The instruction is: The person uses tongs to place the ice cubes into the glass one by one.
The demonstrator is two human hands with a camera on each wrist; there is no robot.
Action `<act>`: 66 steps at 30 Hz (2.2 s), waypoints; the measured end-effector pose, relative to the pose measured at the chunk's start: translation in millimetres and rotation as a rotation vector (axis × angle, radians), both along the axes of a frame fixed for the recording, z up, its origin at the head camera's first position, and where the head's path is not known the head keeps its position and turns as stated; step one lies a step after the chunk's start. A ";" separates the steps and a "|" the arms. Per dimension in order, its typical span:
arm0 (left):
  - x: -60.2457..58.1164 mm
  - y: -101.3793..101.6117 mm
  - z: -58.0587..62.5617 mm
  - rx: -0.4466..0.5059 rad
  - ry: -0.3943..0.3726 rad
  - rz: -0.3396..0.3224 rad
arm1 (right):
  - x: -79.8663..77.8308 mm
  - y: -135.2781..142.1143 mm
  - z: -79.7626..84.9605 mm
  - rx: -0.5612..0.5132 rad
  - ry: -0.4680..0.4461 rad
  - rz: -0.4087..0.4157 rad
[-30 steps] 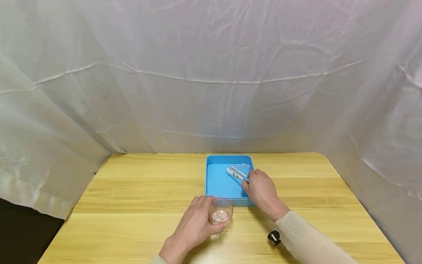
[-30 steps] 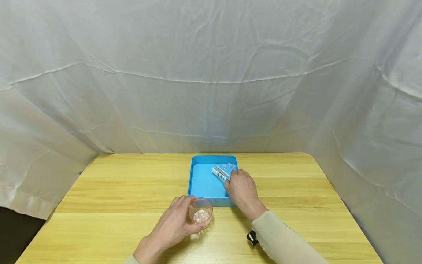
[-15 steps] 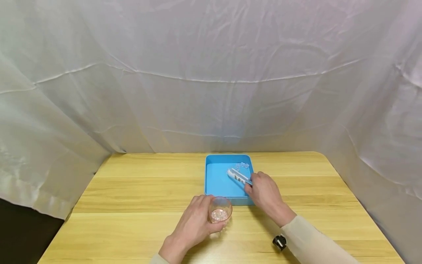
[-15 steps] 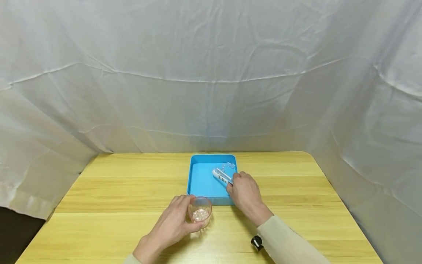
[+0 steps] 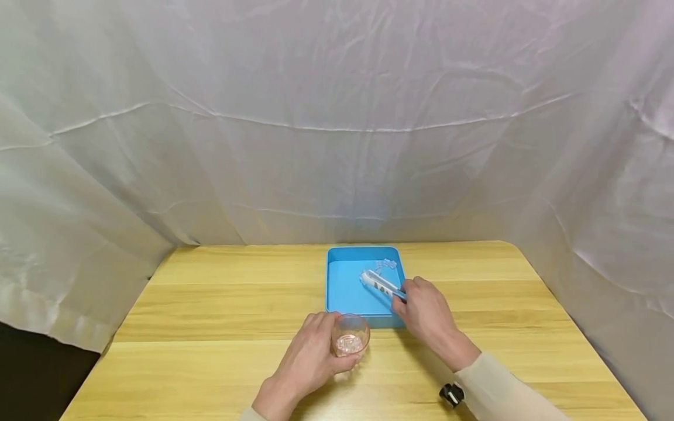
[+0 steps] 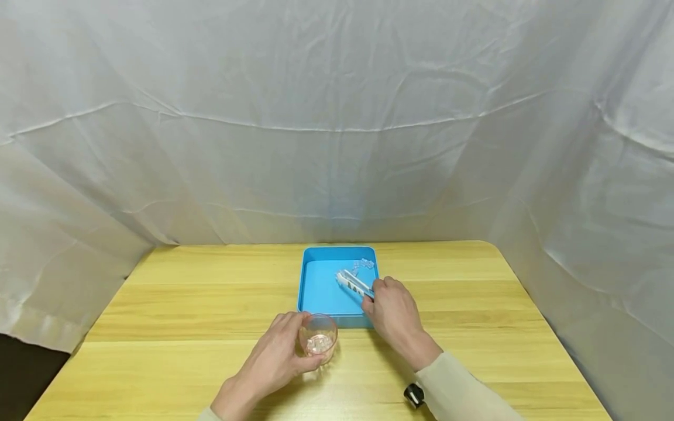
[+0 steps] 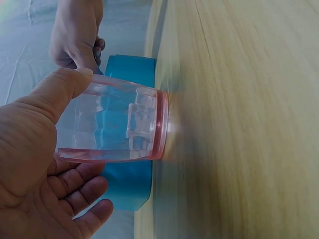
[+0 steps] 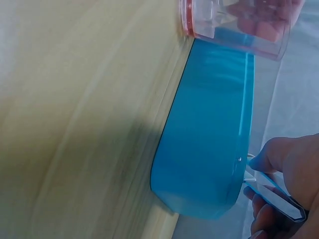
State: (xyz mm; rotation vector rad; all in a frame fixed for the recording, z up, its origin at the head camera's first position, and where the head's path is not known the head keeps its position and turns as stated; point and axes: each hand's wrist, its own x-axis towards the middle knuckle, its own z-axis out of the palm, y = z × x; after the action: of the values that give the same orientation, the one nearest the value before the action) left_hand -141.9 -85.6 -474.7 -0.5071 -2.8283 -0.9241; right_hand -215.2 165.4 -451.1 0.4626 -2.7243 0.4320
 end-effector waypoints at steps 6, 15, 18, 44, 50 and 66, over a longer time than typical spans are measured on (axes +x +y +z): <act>1.4 -0.4 1.0 -0.001 0.000 -0.001 | 11.3 3.6 3.1 -0.046 -0.002 -0.005; 1.7 -1.1 1.3 -0.001 -0.002 -0.004 | 30.1 6.4 6.8 -0.103 0.035 0.020; 1.7 -1.3 1.3 -0.003 -0.003 -0.003 | 36.7 6.7 9.6 -0.111 0.060 0.030; 1.5 -1.4 1.9 -0.005 -0.004 -0.001 | 90.7 6.5 18.4 -0.187 0.309 0.216; 1.7 -1.2 1.8 -0.004 0.000 -0.001 | 95.9 7.3 7.7 -0.203 0.336 0.291; 2.5 -0.6 0.8 -0.008 0.012 -0.001 | 101.8 14.0 -14.8 -0.206 0.297 0.336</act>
State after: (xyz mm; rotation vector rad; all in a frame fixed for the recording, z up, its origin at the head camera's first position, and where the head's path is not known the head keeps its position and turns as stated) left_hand -139.4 -86.1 -473.9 -0.5136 -2.8221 -0.9073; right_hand -113.4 179.4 -465.9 0.8562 -2.2915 0.6644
